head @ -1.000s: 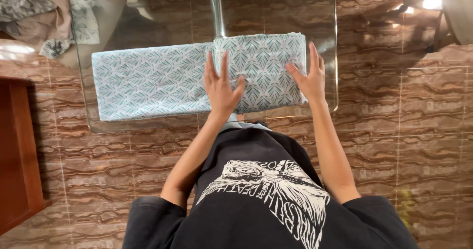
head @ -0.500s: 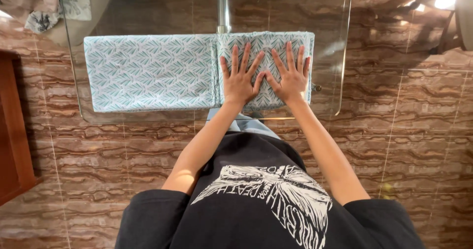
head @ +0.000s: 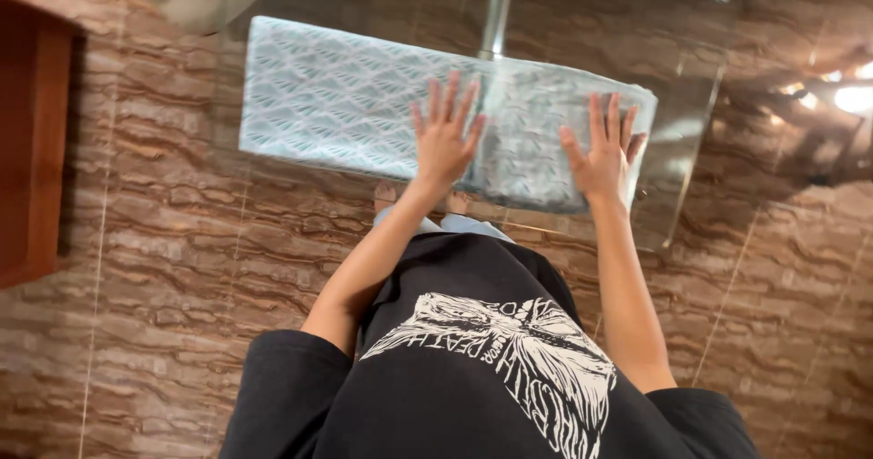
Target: The person folds a light blue patterned cloth on a glass table, then folds a grey patterned cloth. The person uses their hands to fold each cloth into a neat rectangular shape.
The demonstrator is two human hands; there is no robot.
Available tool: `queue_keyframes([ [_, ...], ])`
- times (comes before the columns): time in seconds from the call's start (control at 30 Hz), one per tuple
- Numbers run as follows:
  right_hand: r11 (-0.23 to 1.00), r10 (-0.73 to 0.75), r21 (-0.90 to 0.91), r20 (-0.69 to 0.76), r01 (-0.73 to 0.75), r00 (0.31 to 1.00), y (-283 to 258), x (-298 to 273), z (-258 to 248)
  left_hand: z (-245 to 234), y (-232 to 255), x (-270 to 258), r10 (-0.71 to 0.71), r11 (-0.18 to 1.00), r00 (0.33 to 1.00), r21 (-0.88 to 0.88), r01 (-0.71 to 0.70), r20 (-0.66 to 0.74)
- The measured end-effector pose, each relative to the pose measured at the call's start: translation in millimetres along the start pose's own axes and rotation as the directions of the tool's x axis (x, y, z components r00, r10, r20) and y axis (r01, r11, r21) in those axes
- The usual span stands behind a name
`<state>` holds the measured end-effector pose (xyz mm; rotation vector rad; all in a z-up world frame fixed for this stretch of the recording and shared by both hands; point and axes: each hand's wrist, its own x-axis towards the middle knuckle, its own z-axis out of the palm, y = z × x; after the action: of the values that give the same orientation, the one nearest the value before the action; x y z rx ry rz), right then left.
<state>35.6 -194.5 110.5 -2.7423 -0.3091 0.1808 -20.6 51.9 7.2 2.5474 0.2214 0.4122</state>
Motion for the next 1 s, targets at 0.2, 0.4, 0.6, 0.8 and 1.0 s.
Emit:
queue_keyframes([
  [0.2, 0.903, -0.39, -0.15, 0.103, 0.402, 0.915, -117, 17, 86, -90, -156, -15, -0.453, 0.855, 0.863, 0.168, 0.491, -0.223],
  [0.4, 0.824, -0.565, 0.169, 0.296, 0.54, 0.77, -230, 18, 203, -144, -249, -26, -0.767, 0.639, 0.634, -0.031, 0.768, -0.095],
  [0.6, 0.948, -0.213, 0.313, 0.467, 0.065, 0.858, -297, 24, 222, -124, -326, -15, -0.665, 0.629, 0.62, -0.134, 0.765, 0.417],
  [0.8, 0.863, -0.242, 0.504, 0.35, 0.036, 0.905, -279, 50, 272, -176, -285, 9, -0.412, 0.613, 0.703, -0.395, 0.684, 0.579],
  [1.0, 0.516, -0.108, 0.743, 0.551, -0.427, 0.827, -334, 48, 181, -234, -204, 33, -0.145, 0.513, 0.774, -0.622, 0.592, 0.616],
])
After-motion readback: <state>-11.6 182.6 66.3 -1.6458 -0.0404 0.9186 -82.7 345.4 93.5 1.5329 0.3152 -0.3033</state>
